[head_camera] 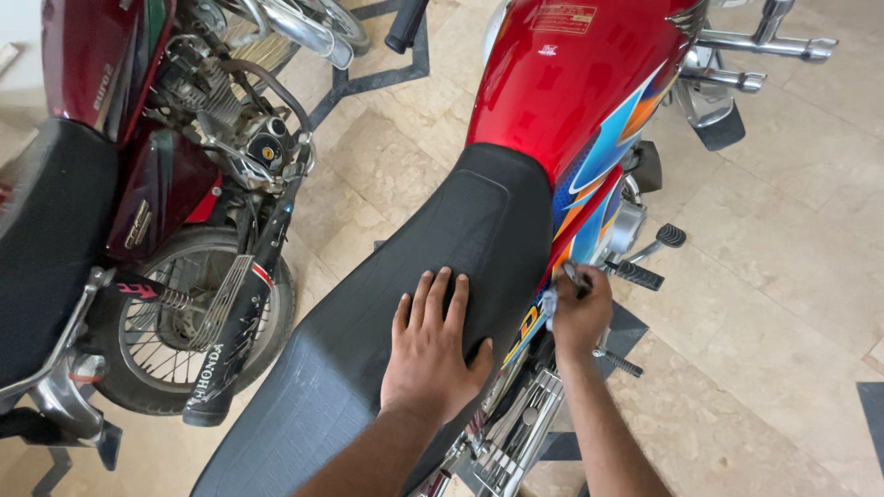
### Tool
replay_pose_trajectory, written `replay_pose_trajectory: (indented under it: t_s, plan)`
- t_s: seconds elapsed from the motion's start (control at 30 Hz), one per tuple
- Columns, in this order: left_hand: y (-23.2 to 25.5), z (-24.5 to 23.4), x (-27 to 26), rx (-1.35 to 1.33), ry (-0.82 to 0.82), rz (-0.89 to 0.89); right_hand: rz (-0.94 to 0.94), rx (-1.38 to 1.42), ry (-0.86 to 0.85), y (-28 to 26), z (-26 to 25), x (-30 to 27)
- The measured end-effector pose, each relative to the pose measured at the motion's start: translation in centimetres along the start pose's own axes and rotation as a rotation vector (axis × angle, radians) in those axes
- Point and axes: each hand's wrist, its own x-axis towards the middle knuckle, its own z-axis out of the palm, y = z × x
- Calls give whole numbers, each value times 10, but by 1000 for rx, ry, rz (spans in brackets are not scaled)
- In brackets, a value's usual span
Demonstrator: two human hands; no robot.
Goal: The person wipes the handlebars, fuel tank, and seat of a red motorcycle using a white cloth. They then move to the rear of the bike to wipe the license plate and taillight area. The person returns to the seat and tank to continue wiping the surfaces.
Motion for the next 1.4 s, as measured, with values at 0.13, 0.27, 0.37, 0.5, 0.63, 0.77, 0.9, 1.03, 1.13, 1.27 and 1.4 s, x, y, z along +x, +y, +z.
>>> replay_pose_trajectory:
  t_s: [0.13,0.27,0.37,0.5,0.63,0.77,0.9,1.03,1.13,1.27,1.4]
  plan:
    - [-1,1,0,-22,16,1,-271,-62,-72,-40,12,-39]
    - [-3,-1,1,-31,8,2,-491,-85,-188,-64,-2,-98]
    - [-3,1,0,-38,23,11,-601,-171,-317,-68,-6,-78]
    - [-3,4,-3,-26,38,12,-738,-223,-283,-82,23,2]
    - [-3,4,-1,-23,67,32,-727,-83,-513,-108,43,4]
    - [-3,-1,0,93,-114,5,-923,-291,-846,-128,39,-30]
    - [-2,0,0,49,-22,16,-1110,-436,-707,-140,55,10]
    - [-2,3,-3,-3,14,8,-1158,-628,-423,-141,92,42]
    - [-2,1,-2,3,42,26,-1177,-706,-602,-136,104,29]
    - [-1,-2,0,3,-62,-2,-1359,-379,-889,-128,108,17]
    - [-4,6,-6,-16,25,23,-1094,-774,-759,-133,123,34]
